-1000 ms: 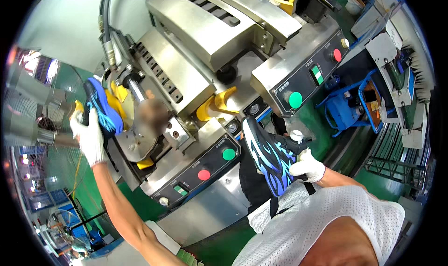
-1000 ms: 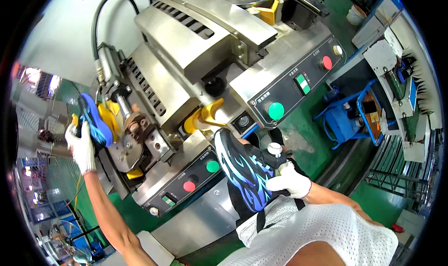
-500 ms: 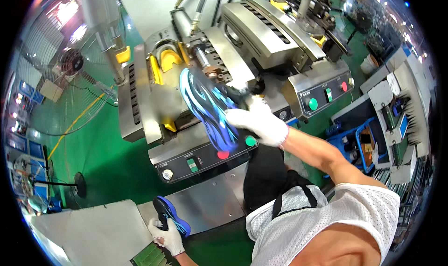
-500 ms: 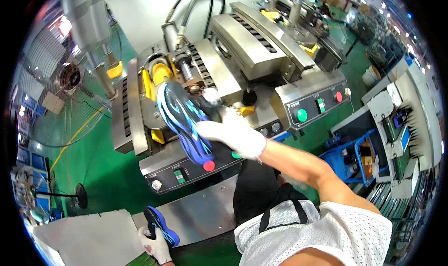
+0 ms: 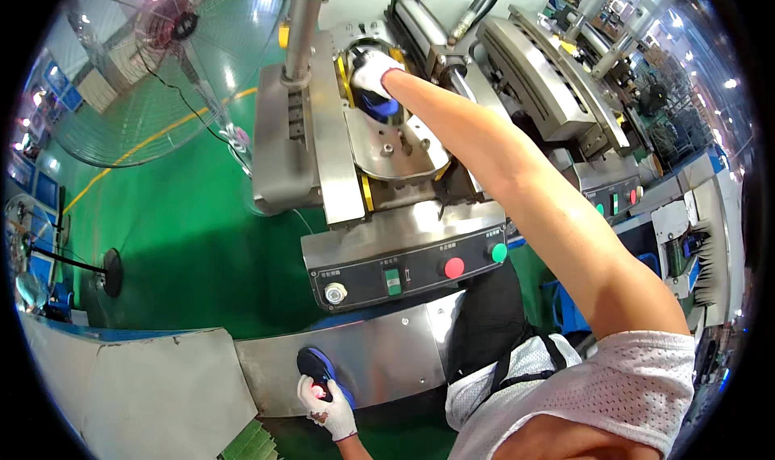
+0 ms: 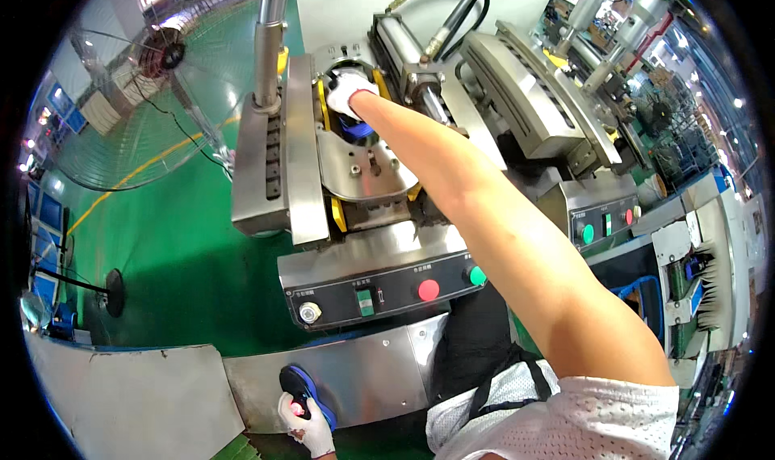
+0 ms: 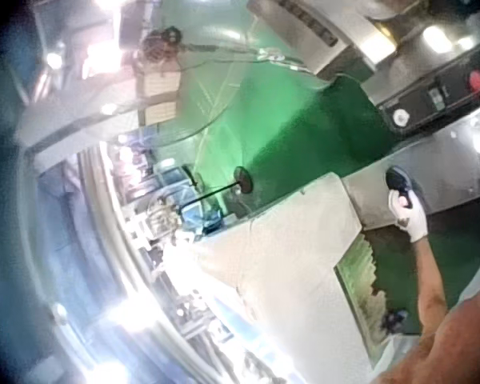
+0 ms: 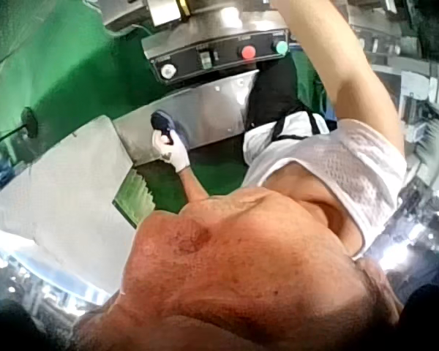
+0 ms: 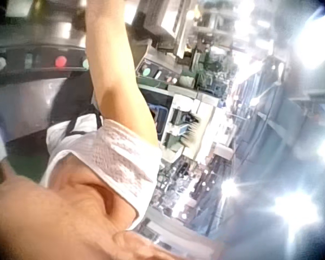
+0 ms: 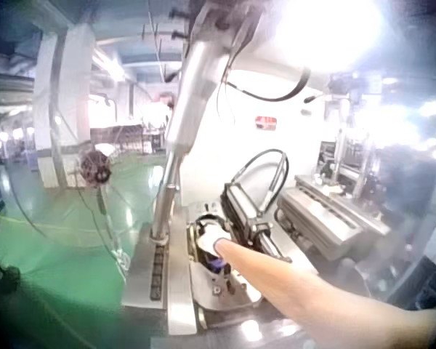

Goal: The person uses a large industrial press machine to shape or bond the soles of multiple blue and black athletic shoes, placing each shoe into the machine and then setting it onto a green conveyor belt.

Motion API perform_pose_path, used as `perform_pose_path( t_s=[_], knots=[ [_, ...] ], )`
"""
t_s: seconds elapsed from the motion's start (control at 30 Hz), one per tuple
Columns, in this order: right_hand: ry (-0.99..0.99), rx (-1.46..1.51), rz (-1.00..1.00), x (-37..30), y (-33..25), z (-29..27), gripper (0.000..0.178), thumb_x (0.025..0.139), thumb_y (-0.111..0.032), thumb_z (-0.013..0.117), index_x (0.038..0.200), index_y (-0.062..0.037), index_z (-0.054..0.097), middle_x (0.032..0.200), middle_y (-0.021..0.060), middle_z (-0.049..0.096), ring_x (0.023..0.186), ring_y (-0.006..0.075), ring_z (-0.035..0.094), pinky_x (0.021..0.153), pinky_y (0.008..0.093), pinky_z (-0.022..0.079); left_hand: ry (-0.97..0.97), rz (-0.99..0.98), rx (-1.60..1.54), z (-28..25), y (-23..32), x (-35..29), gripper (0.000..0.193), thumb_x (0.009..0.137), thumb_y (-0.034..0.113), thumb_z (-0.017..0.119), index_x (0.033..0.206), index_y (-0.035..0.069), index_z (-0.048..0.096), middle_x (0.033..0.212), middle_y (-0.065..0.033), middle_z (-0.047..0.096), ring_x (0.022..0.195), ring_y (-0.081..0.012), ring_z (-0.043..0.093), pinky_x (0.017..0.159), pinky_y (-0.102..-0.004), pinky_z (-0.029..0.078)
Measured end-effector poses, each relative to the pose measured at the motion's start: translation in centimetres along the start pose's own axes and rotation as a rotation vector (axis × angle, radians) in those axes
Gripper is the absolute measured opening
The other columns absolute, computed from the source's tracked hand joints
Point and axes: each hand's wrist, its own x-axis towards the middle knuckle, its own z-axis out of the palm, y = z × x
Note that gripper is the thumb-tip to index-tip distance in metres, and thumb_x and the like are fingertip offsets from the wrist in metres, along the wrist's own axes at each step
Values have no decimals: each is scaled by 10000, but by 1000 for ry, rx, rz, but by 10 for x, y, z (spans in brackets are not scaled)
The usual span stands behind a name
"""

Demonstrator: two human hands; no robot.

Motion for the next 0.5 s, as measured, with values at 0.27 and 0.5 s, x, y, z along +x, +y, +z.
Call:
perform_pose_path(
  t_s=[0.27,0.5],
  knots=[
    [-82,68,-11,-43,-24,15,547,961,-280,460,1438,-37,577,1403,221,641,1309,350,622,1097,454,492,57,-57,11,-4,6,9,474,873,48,764,1299,-29,570,1342,-213,615,1237,-375,602,1090,-451,469],
    [234,559,-122,-198,-43,-39,723,936,-466,591,1441,44,503,1335,329,630,1277,436,607,1101,458,474,60,-186,18,-1,4,10,487,925,151,739,1350,-18,572,1324,-204,643,1217,-368,622,1063,-442,492]
  ],
)
